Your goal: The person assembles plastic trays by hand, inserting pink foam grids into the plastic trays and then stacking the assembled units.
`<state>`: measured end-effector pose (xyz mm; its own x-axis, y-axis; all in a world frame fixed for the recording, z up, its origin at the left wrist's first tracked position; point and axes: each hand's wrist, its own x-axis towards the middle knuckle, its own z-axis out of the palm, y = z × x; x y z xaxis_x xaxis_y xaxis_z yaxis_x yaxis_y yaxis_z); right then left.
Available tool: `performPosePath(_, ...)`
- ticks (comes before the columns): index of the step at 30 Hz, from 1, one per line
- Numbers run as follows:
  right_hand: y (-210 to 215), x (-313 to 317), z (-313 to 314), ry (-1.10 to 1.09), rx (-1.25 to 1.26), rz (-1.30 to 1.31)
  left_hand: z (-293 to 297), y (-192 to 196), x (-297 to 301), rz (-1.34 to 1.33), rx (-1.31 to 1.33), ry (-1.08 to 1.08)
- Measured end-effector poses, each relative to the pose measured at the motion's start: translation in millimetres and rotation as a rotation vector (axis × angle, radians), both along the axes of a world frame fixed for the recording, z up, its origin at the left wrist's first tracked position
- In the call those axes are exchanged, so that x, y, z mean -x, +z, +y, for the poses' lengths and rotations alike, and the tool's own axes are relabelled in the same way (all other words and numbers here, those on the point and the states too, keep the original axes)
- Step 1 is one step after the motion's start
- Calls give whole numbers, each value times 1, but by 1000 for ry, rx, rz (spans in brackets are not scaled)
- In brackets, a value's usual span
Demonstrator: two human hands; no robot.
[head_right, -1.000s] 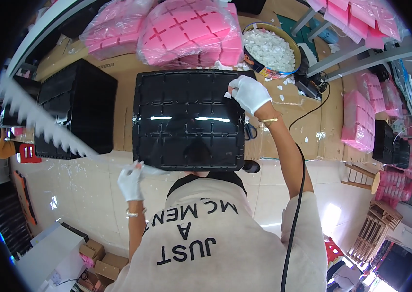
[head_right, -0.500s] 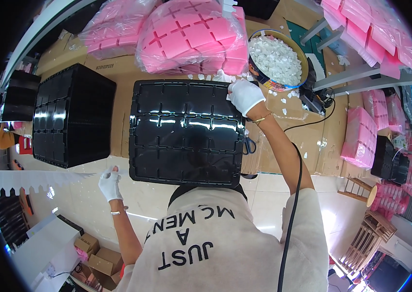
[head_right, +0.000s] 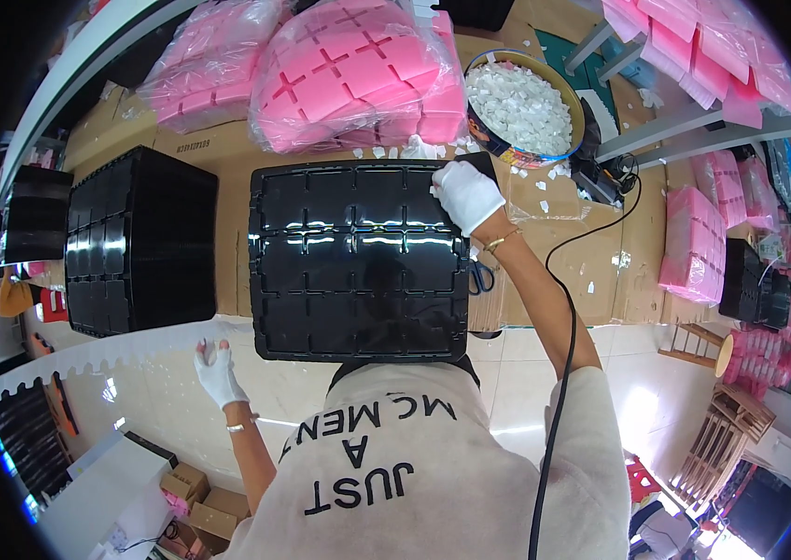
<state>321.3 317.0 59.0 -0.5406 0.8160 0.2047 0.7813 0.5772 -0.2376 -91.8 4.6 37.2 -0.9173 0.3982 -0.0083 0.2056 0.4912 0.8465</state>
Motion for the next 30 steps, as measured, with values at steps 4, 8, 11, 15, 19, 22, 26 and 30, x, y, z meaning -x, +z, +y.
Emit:
performPosePath(4,7,3,6,-19,0,90,-34,38,-26,-523,19,66)
performPosePath(8,2,-2,5,-7,67,112,8,99,-101,-560,166,-409)
performPosePath(11,6,3,2,21,50,79,71,120,-130,-605,-32,-638)
performPosePath(15,7,-6,-12,81,149,184,165,113,-119,-104,-169,-820)
performPosePath(19,35,-24,19,-176,79,378,262,94,-90,516,-288,-791)
performPosePath(22,16,-72,68,-366,-72,227,321,90,-93,430,-123,-772)
performPosePath(26,9,-110,117,-830,43,-145,364,62,-92,506,38,-783)
performPosePath(30,61,-44,117,-537,37,99,373,52,-83,525,247,-793)
